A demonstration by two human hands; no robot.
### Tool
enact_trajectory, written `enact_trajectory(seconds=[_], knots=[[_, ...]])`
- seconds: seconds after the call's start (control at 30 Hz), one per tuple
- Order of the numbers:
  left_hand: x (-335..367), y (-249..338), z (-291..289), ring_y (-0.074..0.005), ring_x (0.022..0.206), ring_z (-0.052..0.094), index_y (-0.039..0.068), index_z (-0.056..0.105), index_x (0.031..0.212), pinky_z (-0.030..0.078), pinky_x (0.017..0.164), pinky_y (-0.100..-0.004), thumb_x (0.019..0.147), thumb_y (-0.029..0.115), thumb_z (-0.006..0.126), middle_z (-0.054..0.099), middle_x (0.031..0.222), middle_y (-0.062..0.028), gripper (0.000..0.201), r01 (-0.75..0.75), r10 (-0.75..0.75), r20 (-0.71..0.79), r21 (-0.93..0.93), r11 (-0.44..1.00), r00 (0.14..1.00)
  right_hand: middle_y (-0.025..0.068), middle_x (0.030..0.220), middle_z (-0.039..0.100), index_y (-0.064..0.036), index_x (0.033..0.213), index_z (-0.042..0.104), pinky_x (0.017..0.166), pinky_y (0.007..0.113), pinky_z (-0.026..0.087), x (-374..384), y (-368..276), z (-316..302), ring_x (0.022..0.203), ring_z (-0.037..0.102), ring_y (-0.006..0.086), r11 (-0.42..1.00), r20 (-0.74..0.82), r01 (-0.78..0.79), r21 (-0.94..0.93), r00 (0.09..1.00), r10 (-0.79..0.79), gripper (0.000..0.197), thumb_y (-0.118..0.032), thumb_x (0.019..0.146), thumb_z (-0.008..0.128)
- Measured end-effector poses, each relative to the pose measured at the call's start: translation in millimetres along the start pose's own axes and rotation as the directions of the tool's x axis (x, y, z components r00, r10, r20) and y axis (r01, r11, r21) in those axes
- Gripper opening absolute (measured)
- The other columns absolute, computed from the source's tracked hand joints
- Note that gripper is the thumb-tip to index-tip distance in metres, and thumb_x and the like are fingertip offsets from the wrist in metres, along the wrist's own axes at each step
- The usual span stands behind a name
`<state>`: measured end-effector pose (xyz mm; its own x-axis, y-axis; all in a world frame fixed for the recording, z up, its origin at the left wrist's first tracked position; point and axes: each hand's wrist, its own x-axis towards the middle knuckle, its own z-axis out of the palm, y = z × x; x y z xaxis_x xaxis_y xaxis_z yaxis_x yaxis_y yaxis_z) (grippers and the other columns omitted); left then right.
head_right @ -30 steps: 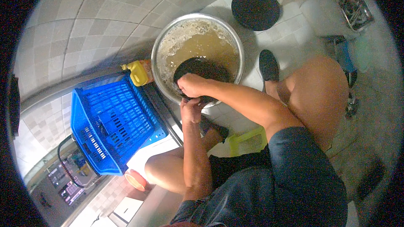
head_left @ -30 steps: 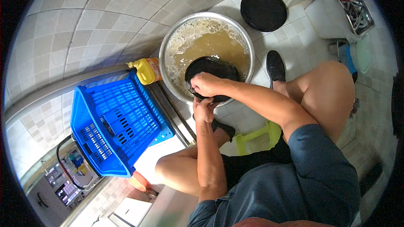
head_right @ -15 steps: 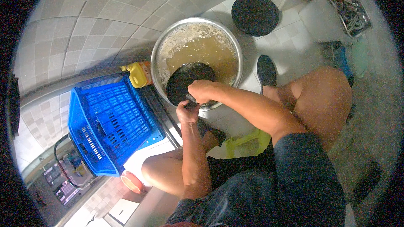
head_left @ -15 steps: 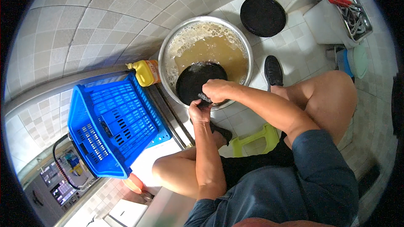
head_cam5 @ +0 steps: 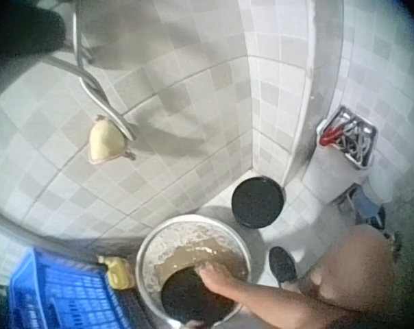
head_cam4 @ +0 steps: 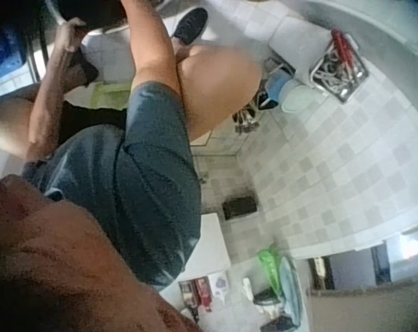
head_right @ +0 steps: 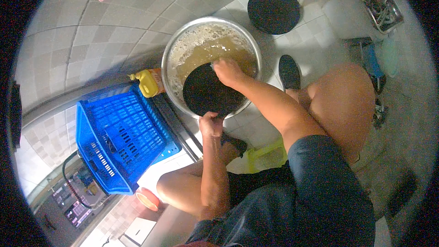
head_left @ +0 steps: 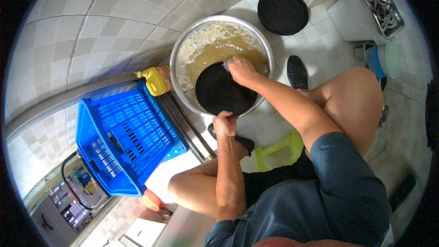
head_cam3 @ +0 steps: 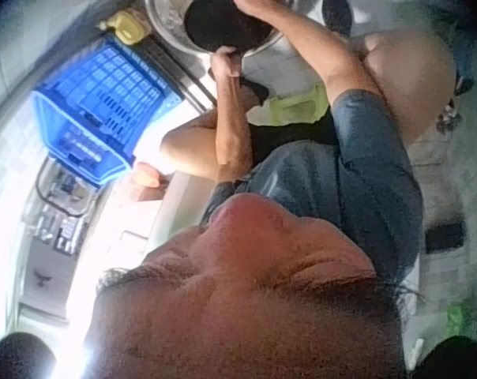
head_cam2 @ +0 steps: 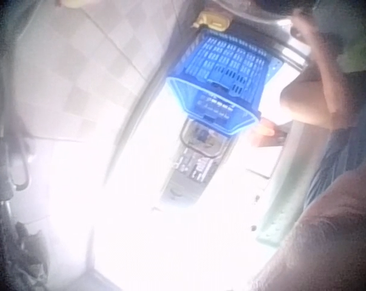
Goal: The person washes several black plates and lids in a basin of soapy water by hand using a scouring pad, then places them into a blue plastic basket.
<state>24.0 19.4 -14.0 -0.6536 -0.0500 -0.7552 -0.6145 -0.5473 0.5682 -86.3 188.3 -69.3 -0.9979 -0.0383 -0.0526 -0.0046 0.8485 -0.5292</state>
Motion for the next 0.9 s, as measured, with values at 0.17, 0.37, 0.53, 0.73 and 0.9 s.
enact_trajectory(seconds=[0.17,0.37,0.53,0.73,0.9], knots=[[-6.6,13.7,-4.6,-0.0321,0.090,0.066,-0.002,0.059,0.109,0.058,0.074,-0.0483,0.069,-0.012,0.047,0.066,0.105,-0.0135,0.043,-0.005,0.006,0.038,-0.032,0.999,0.999,0.0203,0.092,0.061,-0.0026,0.087,0.060,0.078,0.050,0.051,1.7,-56.4,0.7,0.089,0.062,0.0415,0.902,-0.039,0.262,0.343,0.963,-0.265,0.008,-0.006,0.083,0.053],[4.8,15.6,-14.1,-0.0392,0.101,0.062,-0.006,0.057,0.109,0.053,0.087,-0.0614,0.071,-0.008,0.047,0.062,0.107,-0.0173,0.039,-0.072,0.072,0.004,-0.059,0.996,0.997,0.0226,0.085,0.070,-0.0022,0.082,0.071,0.071,0.047,0.058,8.8,-59.1,-20.4,0.082,0.071,0.0374,0.997,0.178,0.079,0.008,0.981,-0.079,0.014,-0.011,0.081,0.061],[-3.9,14.8,-3.8,-0.0405,0.104,0.061,-0.003,0.056,0.113,0.052,0.089,-0.0629,0.071,-0.010,0.046,0.061,0.109,-0.0171,0.044,-0.040,0.041,0.062,-0.020,0.999,0.997,0.0234,0.092,0.065,0.0023,0.093,0.064,0.075,0.049,0.054,-7.4,-82.6,-10.9,0.086,0.067,0.0403,0.923,0.188,0.273,0.273,0.925,-0.330,0.016,-0.006,0.081,0.056],[-4.6,8.0,-10.5,-0.0320,0.090,0.065,0.002,0.056,0.118,0.058,0.074,-0.0472,0.072,-0.010,0.047,0.064,0.106,-0.0125,0.049,-0.042,0.041,-0.005,-0.080,0.996,0.999,0.0232,0.082,0.070,-0.0008,0.081,0.072,0.071,0.049,0.057,10.4,-68.7,-28.0,0.081,0.070,0.0386,0.997,0.251,0.006,0.072,0.968,-0.024,0.012,-0.007,0.076,0.063],[4.1,9.1,-13.0,-0.0260,0.081,0.064,0.005,0.057,0.110,0.054,0.061,-0.0424,0.072,-0.009,0.049,0.065,0.095,-0.0074,0.041,-0.017,0.015,0.045,0.032,0.999,0.999,0.0243,0.091,0.063,0.0007,0.089,0.060,0.076,0.049,0.054,1.1,-85.1,-17.6,0.088,0.066,0.0419,0.928,0.026,0.172,0.331,0.981,-0.191,0.011,-0.001,0.079,0.056]])
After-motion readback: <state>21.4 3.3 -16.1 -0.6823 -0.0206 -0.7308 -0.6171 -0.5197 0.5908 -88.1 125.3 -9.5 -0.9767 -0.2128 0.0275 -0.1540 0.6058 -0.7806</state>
